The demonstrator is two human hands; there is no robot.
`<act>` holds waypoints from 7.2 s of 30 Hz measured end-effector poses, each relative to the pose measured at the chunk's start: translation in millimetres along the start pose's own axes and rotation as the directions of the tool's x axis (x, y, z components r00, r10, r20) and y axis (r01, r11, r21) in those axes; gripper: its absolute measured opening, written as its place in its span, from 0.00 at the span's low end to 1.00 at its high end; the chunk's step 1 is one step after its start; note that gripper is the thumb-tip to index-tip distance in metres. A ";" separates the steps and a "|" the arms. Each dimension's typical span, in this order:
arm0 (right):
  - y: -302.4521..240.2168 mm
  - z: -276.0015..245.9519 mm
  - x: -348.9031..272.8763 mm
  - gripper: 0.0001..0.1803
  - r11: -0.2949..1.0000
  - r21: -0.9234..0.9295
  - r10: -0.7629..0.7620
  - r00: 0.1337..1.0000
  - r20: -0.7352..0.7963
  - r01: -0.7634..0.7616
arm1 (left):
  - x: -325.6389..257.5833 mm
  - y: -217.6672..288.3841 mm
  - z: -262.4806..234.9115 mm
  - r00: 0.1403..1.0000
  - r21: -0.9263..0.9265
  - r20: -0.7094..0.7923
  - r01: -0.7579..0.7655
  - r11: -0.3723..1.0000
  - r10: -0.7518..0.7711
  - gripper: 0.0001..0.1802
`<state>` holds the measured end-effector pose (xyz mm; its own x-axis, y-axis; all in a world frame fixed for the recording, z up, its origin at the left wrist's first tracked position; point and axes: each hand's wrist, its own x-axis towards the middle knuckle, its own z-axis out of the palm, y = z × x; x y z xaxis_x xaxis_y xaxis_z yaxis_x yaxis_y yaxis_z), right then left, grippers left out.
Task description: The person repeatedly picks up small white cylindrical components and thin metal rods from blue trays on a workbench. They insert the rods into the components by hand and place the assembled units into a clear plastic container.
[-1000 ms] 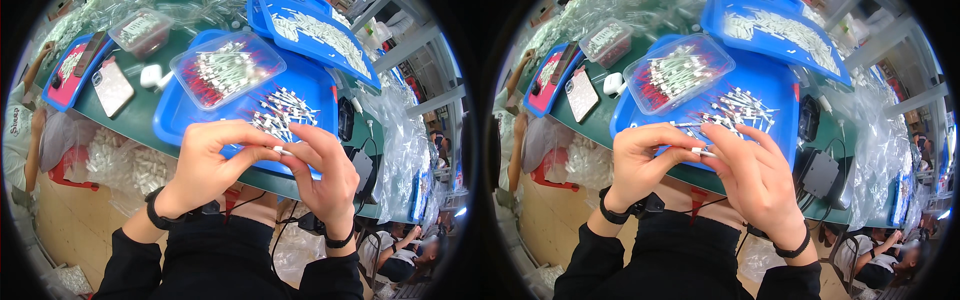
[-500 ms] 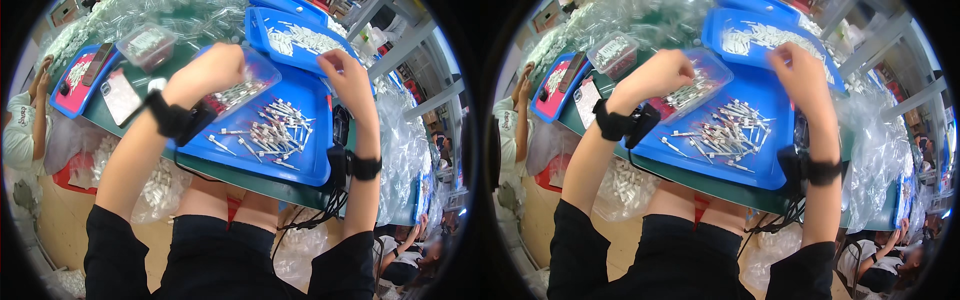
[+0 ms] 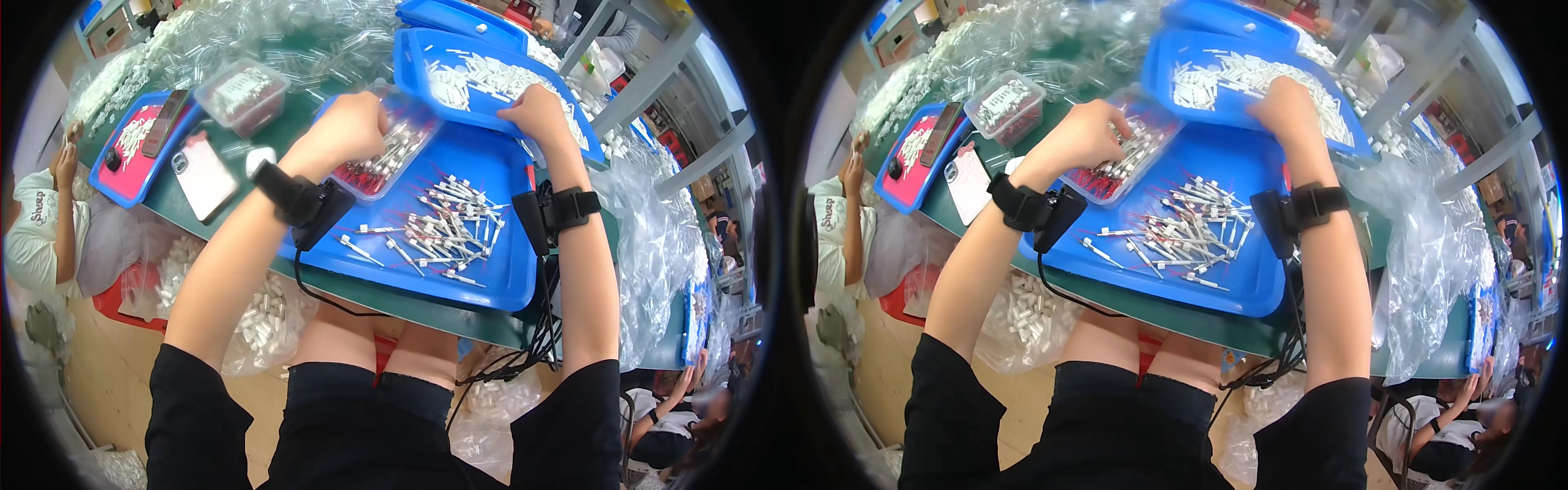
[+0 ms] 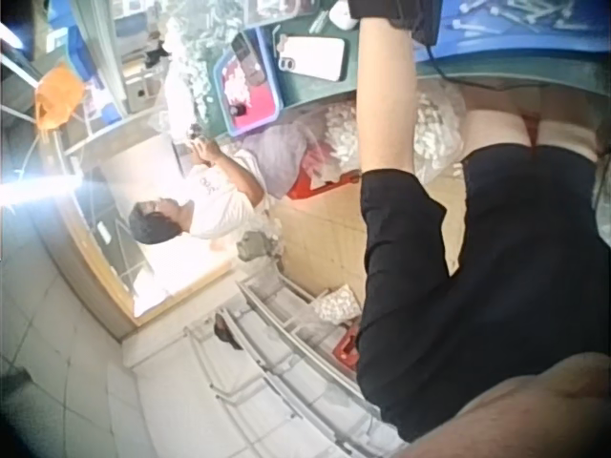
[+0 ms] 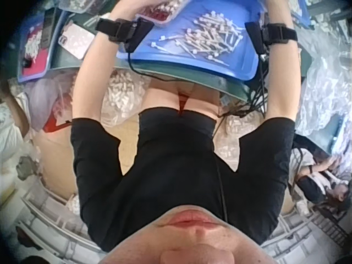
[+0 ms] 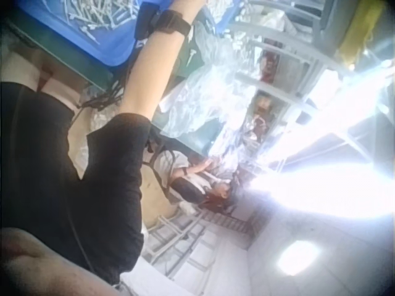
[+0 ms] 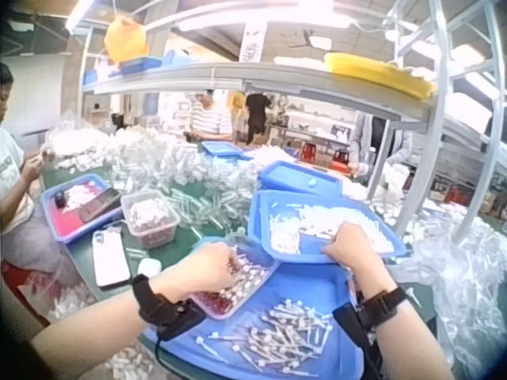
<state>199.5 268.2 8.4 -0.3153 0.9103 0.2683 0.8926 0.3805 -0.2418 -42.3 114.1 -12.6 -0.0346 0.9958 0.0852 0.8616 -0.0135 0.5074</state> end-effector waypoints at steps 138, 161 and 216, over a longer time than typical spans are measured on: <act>-73.4 -59.3 -223.6 0.10 0.408 0.898 -0.190 0.977 -0.095 0.166 | -134.7 74.0 43.6 0.966 -0.941 -0.251 -0.259 -0.218 -0.063 0.07; -65.1 -52.4 -239.1 0.06 0.618 0.773 -0.128 0.988 -0.083 0.145 | -137.5 69.9 41.7 0.937 -0.894 -0.309 -0.345 0.287 0.163 0.11; -36.8 0.7 6.3 0.16 0.983 0.105 -0.131 0.975 -0.180 0.152 | -12.4 4.0 -28.1 0.983 -0.535 -0.116 0.061 0.843 -0.145 0.14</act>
<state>164.5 260.1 18.3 -0.3666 0.8079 0.4614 0.7955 0.5293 -0.2949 -52.6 99.1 12.5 -0.2173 0.9700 0.1095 0.4529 0.0008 0.8916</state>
